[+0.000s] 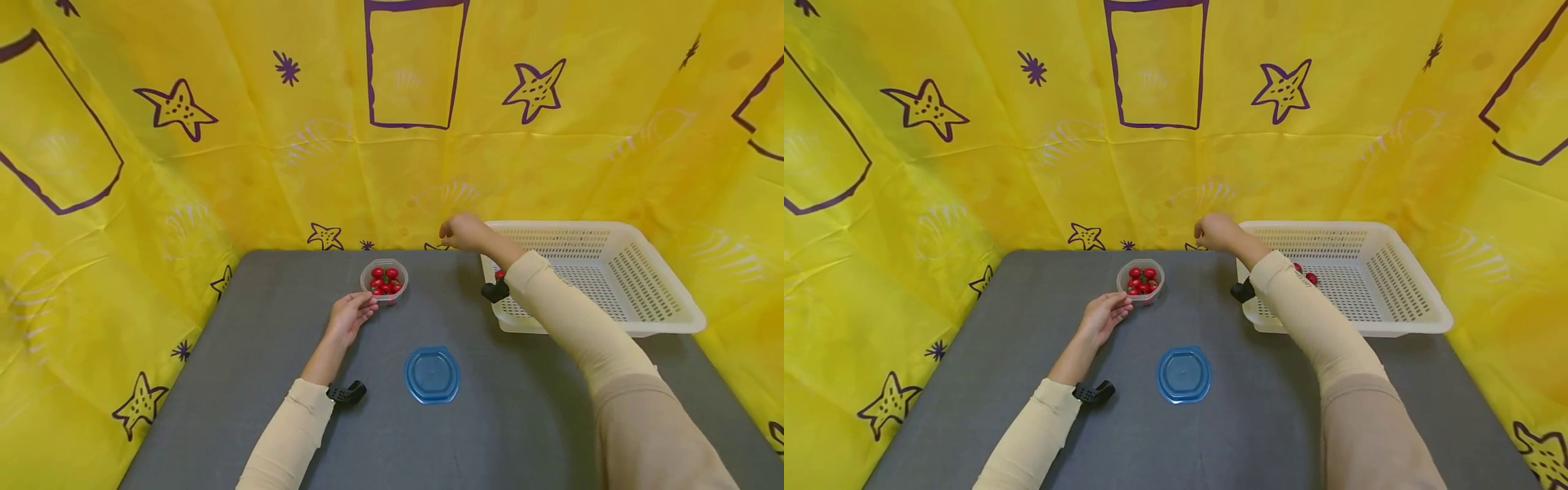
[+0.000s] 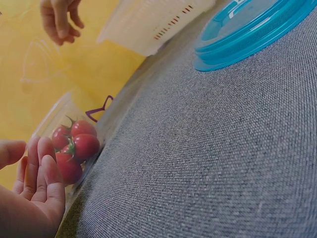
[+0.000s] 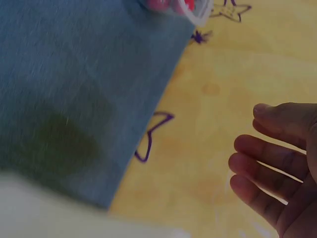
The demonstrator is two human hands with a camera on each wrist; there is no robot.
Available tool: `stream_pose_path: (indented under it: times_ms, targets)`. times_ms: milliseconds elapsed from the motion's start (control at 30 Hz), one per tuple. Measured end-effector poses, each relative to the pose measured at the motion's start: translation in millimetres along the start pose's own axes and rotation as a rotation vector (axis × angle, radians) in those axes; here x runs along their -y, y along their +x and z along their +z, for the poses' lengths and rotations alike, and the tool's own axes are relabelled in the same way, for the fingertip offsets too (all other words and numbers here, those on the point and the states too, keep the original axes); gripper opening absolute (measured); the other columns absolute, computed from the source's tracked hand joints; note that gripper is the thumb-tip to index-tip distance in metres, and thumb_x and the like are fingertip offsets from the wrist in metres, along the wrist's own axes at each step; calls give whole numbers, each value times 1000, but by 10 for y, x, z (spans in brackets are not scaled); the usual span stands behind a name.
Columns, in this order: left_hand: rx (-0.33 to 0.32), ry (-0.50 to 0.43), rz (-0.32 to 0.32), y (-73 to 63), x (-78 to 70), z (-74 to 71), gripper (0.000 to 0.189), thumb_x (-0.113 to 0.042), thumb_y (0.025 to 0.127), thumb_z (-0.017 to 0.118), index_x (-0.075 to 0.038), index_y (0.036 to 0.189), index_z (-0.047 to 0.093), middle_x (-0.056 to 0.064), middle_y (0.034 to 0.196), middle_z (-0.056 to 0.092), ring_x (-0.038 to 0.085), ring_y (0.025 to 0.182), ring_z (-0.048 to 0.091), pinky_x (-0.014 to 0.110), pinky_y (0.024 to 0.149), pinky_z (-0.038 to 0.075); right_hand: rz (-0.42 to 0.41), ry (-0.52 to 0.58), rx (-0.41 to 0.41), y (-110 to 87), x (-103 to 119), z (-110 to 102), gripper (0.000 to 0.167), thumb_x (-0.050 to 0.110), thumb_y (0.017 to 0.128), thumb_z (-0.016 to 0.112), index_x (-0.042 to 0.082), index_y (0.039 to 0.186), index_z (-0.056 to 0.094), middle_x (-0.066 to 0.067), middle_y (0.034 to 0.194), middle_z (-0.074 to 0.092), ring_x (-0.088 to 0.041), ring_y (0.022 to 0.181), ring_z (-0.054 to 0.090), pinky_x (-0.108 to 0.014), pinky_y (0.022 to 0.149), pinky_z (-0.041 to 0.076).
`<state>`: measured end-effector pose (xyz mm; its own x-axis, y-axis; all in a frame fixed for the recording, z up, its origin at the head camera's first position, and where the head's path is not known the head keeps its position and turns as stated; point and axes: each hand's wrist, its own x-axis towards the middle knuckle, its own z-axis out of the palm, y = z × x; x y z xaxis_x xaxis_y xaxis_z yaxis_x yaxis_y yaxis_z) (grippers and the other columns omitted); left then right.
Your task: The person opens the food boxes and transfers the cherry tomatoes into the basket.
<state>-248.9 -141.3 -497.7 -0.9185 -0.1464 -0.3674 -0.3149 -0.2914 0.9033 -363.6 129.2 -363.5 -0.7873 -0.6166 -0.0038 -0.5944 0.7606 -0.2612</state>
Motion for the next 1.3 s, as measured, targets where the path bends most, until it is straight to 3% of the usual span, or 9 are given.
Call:
stream_pose_path:
  times_ms: [200, 633, 833, 1000, 1100, 1233, 1300]
  targets:
    - [26, -20, 20, 20, 22, 2, 7, -10, 96, 58, -4, 99, 60, -5, 70, 68, 6, 64, 66, 19, 65, 53, -58, 19, -37, 103, 170, 114, 19, 12, 90, 64, -2, 100, 71, -17, 97, 73, -32, 92, 67, -45, 87, 52]
    - [21, -20, 18, 17, 21, -20, 10, -12, 97, 59, -3, 100, 61, -5, 72, 69, 7, 66, 67, 20, 67, 54, -111, 53, -11, 359, 478, 500, 20, 12, 91, 65, 0, 106, 71, -14, 98, 72, -27, 90, 67, -40, 84, 54]
    - [29, -16, 20, 26, 25, -24, 13, -13, 96, 60, -2, 103, 60, -4, 73, 69, 7, 67, 67, 20, 67, 54, -74, 110, 4, 419, 603, 653, 23, 10, 92, 64, -2, 111, 70, -15, 105, 72, -28, 93, 68, -39, 84, 55]
    - [29, -13, 21, 27, 26, -21, 13, -14, 97, 59, -2, 102, 61, -4, 73, 69, 8, 68, 67, 20, 67, 54, -37, 88, 22, 455, 691, 778, 25, 10, 92, 62, 0, 113, 69, -15, 113, 71, -28, 99, 68, -39, 88, 55]
    - [26, -9, 20, 16, 25, -18, 13, -13, 97, 59, -2, 102, 61, -4, 74, 69, 8, 68, 67, 21, 69, 54, -43, 35, 19, 467, 747, 835, 22, 11, 92, 62, 1, 110, 70, -13, 109, 72, -25, 94, 68, -37, 86, 55]
    - [26, -4, 20, 1, 20, -14, 14, -13, 97, 58, -2, 105, 60, -5, 74, 69, 7, 68, 67, 21, 70, 54, -58, -29, -5, 470, 834, 863, 11, 10, 90, 64, 3, 95, 71, -8, 87, 70, -21, 76, 60, -31, 70, 52]
    - [30, -5, 21, 6, 20, -11, 14, -12, 97, 58, -1, 105, 60, -5, 73, 68, 7, 68, 67, 20, 70, 54, -46, -67, -7, 474, 876, 880, 10, 10, 90, 63, 4, 94, 70, -8, 85, 67, -21, 75, 57, -31, 69, 51]
